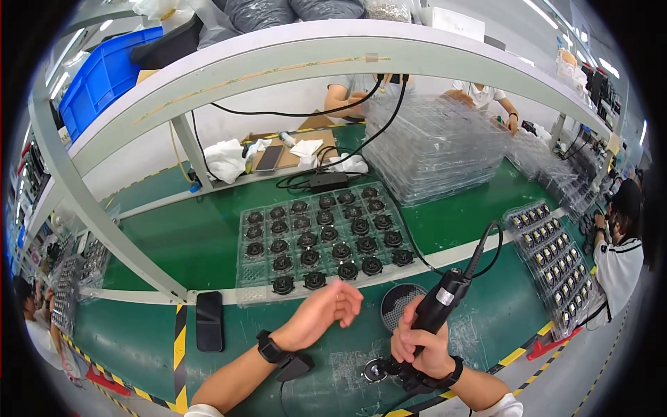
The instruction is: The person picks up a smartwatch from the table, holds it, and uses an electric screwdriver to drive screws into the back. They then place the watch into a plastic tray and repeat the process with another smartwatch.
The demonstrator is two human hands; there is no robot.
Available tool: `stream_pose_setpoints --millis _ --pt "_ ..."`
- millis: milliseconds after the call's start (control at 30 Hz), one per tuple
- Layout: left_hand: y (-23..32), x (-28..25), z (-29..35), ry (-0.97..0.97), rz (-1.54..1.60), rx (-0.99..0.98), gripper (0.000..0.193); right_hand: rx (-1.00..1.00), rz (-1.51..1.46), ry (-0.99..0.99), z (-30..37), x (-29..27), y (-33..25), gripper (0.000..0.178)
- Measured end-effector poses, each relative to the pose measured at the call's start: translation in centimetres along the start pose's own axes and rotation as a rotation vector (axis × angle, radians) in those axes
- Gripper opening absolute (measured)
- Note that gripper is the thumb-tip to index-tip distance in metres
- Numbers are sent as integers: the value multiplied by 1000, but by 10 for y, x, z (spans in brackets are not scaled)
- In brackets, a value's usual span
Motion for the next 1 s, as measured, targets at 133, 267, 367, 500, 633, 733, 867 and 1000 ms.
stream_pose_setpoints --millis 133,267,367,500,633,733,867,1000 --pt "-21 -2 -2 -13 -102 -219 39 -55 -2 34 -6 -12 -3 23" --pt "-29 23 0 -159 -1151 -106 54 -208 77 16 -11 -3 -27 28" --pt "-31 18 -3 -228 -1230 -48 55 -240 112 -42 -16 -10 -30 30" --pt "-43 16 5 -275 -1315 -28 50 -351 260 -153 -19 0 -31 29" --pt "-53 21 6 -145 -1289 -9 44 -346 415 -199 -7 9 -26 32" --pt "-53 21 8 -88 -1267 -16 39 -308 516 -267 -2 15 -24 39" --pt "-55 17 11 -87 -1273 -74 32 -366 574 -337 -10 25 -18 28" --pt "-55 14 9 -73 -1282 -75 27 -375 571 -293 -12 23 -19 26"
Point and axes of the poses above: each hand's wrist, its own z-axis away from the middle knuckle, its own x-axis out of the palm, y = z × x, the point moved 8 cm from there along -z, towards the middle knuckle, and after that the axes turned 15 degrees about -y, right-handed, at the moved point
